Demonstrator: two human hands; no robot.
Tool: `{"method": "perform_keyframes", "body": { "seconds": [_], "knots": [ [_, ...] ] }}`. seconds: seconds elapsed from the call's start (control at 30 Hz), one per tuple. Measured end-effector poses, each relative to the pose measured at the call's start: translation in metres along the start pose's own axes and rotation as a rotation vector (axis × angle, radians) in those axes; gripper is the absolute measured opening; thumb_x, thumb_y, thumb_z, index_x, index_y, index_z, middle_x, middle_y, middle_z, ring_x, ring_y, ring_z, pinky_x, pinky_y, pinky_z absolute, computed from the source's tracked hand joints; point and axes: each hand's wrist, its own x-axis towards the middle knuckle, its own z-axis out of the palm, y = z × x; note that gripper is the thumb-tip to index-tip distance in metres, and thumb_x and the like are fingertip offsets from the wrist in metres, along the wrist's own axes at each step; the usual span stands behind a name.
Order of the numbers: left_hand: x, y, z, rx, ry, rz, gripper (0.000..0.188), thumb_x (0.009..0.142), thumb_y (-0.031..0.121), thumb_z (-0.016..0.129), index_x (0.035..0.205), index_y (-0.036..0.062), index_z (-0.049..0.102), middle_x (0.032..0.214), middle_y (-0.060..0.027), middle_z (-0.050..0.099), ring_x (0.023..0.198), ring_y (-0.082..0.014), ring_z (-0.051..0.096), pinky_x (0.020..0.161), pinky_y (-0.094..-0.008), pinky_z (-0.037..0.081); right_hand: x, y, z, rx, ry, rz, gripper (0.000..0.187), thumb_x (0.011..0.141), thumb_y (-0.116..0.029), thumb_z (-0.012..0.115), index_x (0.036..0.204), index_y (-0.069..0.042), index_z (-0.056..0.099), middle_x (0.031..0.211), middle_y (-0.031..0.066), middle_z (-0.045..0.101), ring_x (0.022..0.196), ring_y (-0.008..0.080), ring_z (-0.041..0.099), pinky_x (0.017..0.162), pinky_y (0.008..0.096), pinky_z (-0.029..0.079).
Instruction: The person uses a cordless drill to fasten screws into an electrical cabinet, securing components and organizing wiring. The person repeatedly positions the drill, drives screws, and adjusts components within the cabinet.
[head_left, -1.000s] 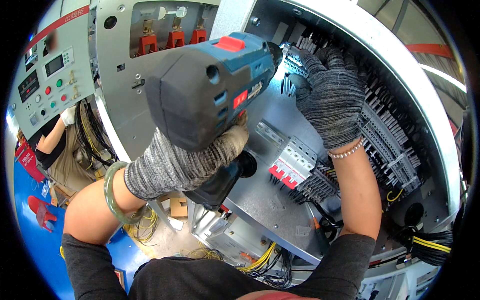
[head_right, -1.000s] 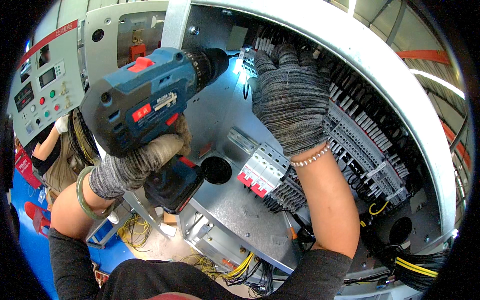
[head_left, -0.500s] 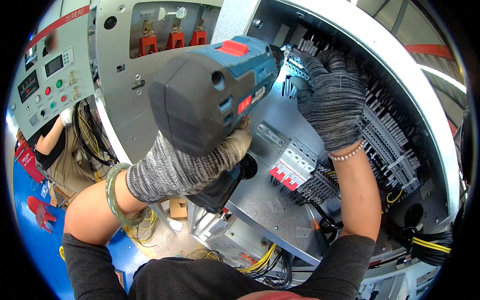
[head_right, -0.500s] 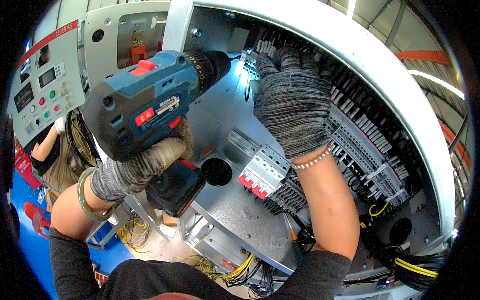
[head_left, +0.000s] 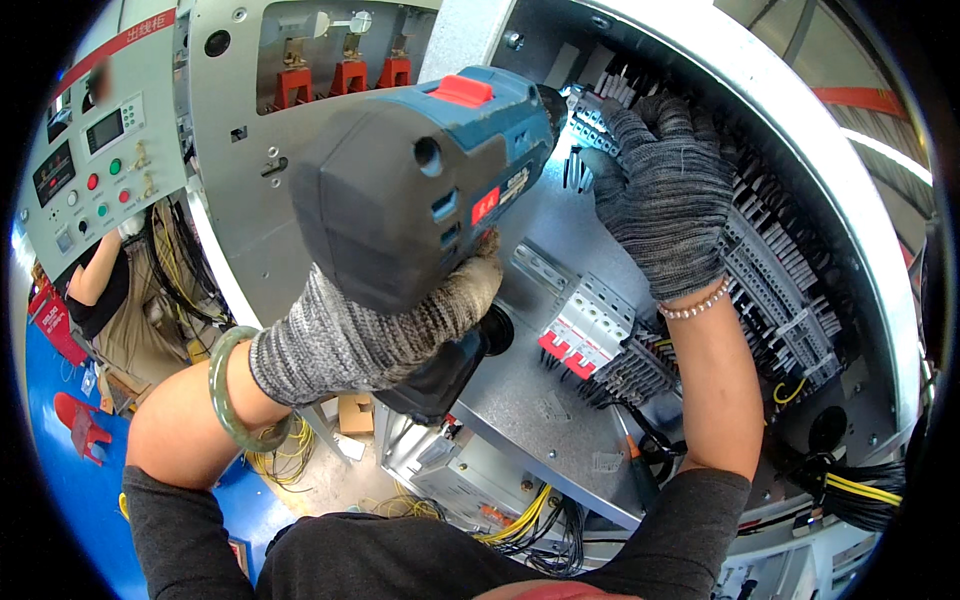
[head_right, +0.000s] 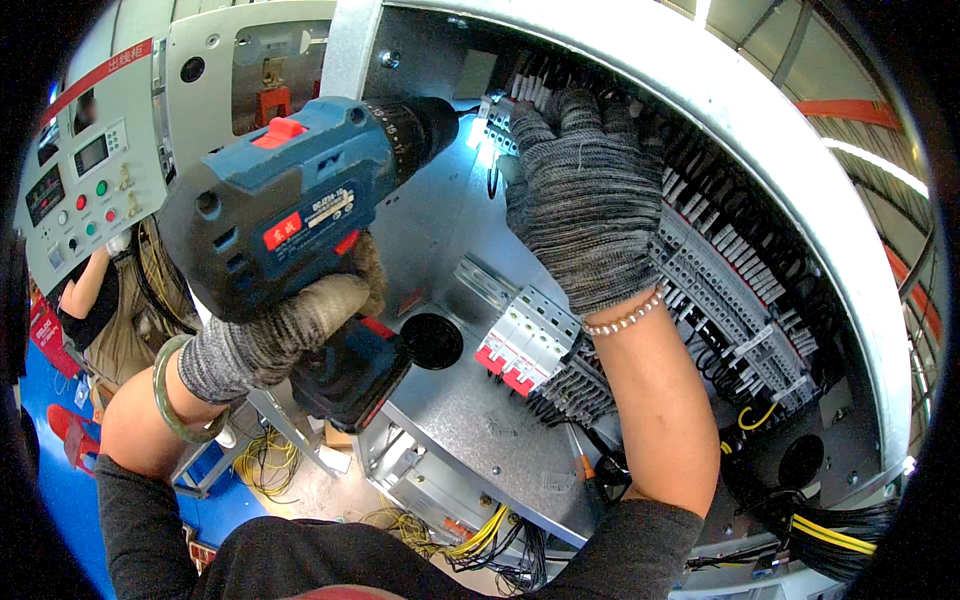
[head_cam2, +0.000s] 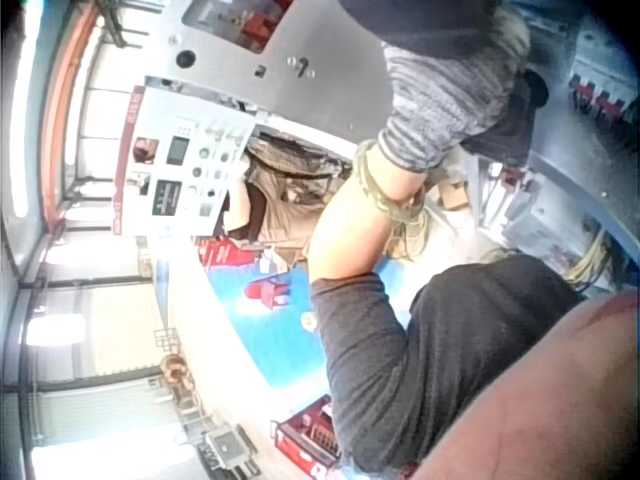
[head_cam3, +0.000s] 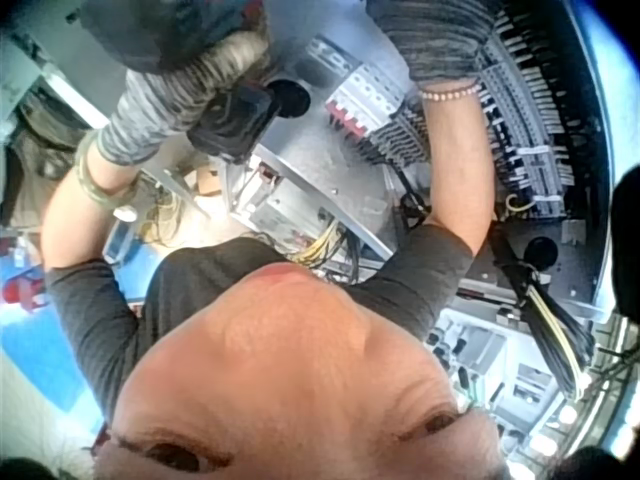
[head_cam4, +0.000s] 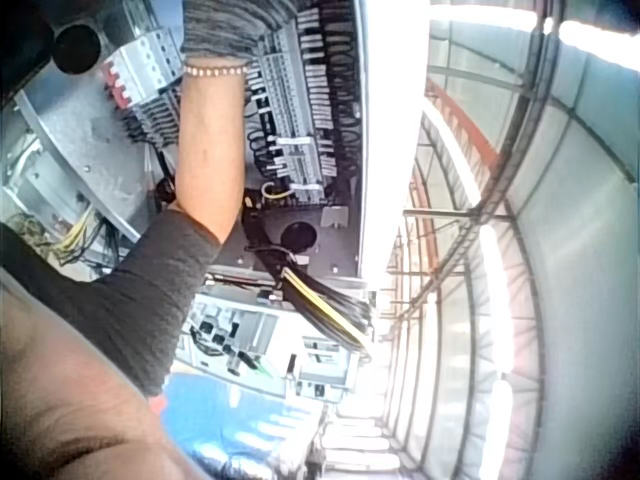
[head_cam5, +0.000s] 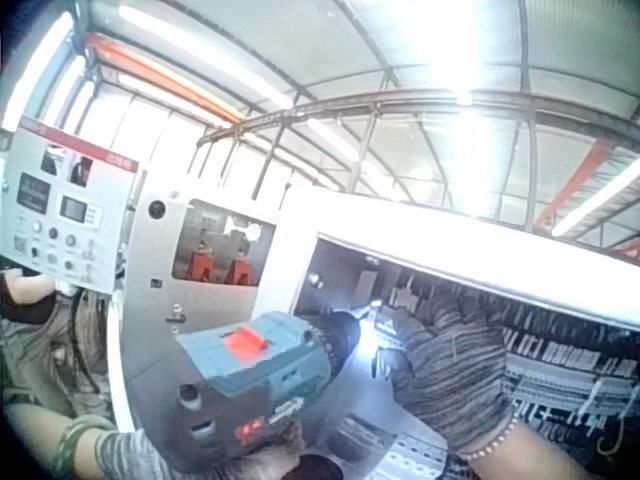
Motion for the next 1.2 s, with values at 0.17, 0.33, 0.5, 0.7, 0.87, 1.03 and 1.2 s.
{"method": "perform_keyframes", "body": {
  "seconds": [0.17, 0.33, 0.5, 0.7, 0.87, 1.03, 1.2],
  "knots": [
    [0.0, 0.002, 0.001, -0.002, 0.02, 0.004, 0.027, 0.082, 0.01, 0.063, 0.109, 0.0088, 0.06, 0.105, -0.0057, 0.064, 0.096, -0.0173, 0.061, 0.09, -0.0354, 0.05, -0.001, 0.001, 0.0, -0.004, 0.015, -0.017, 0.038, 0.079, -0.029, 0.064, 0.115, -0.019, 0.064, 0.111, 0.0112, 0.06, 0.104, 0.0362, 0.056, 0.092, 0.0583, 0.041],
    [0.0, 0.004, 0.001, 0.003, 0.034, -0.019, 0.025, 0.081, 0.009, 0.064, 0.106, 0.0088, 0.062, 0.102, -0.0052, 0.065, 0.093, -0.0172, 0.062, 0.088, -0.0352, 0.052, -0.001, 0.002, 0.002, -0.015, 0.022, -0.021, 0.037, 0.079, -0.029, 0.064, 0.115, -0.019, 0.064, 0.111, 0.0108, 0.06, 0.105, 0.0352, 0.056, 0.094, 0.0586, 0.04],
    [0.001, 0.011, 0.0, -0.036, 0.032, -0.114, 0.028, 0.077, 0.008, 0.069, 0.105, 0.0098, 0.063, 0.103, -0.0039, 0.065, 0.094, -0.0153, 0.061, 0.088, -0.034, 0.051, 0.0, 0.0, 0.0, -0.062, 0.081, -0.04, 0.042, 0.073, -0.03, 0.072, 0.114, -0.02, 0.066, 0.1, 0.0102, 0.06, 0.093, 0.0293, 0.057, 0.084, 0.0467, 0.045],
    [0.002, -0.002, 0.006, -0.079, 0.098, 0.065, 0.022, 0.081, 0.015, 0.071, 0.101, 0.0081, 0.066, 0.095, -0.005, 0.066, 0.088, -0.0183, 0.064, 0.079, -0.0337, 0.053, 0.0, 0.0, -0.002, -0.032, -0.019, 0.002, 0.039, 0.081, -0.031, 0.062, 0.118, -0.02, 0.063, 0.115, 0.0112, 0.059, 0.105, 0.0345, 0.057, 0.095, 0.059, 0.039],
    [0.004, -0.006, 0.004, -0.075, 0.125, 0.165, 0.021, 0.082, 0.016, 0.07, 0.1, 0.0067, 0.065, 0.092, -0.0057, 0.066, 0.085, -0.019, 0.065, 0.075, -0.0334, 0.054, 0.001, 0.002, 0.001, -0.068, 0.094, -0.06, 0.039, 0.073, -0.029, 0.072, 0.11, -0.018, 0.066, 0.096, 0.0091, 0.059, 0.089, 0.0285, 0.057, 0.08, 0.0444, 0.046],
    [0.001, -0.006, 0.002, -0.039, 0.056, 0.103, 0.022, 0.082, 0.013, 0.068, 0.103, 0.0062, 0.063, 0.092, -0.0054, 0.065, 0.085, -0.0178, 0.064, 0.077, -0.0329, 0.053, 0.002, 0.001, -0.001, -0.039, 0.032, -0.032, 0.038, 0.076, -0.028, 0.067, 0.112, -0.019, 0.066, 0.105, 0.0096, 0.06, 0.097, 0.0314, 0.057, 0.088, 0.0519, 0.043],
    [0.002, -0.006, -0.001, -0.021, 0.026, 0.082, 0.024, 0.082, 0.009, 0.065, 0.105, 0.0057, 0.06, 0.093, -0.0051, 0.064, 0.086, -0.0166, 0.063, 0.079, -0.0324, 0.053, 0.003, 0.0, -0.003, -0.06, 0.086, -0.069, 0.042, 0.073, -0.028, 0.071, 0.113, -0.02, 0.065, 0.097, 0.0103, 0.059, 0.091, 0.0301, 0.057, 0.084, 0.0453, 0.046]
  ]
}}
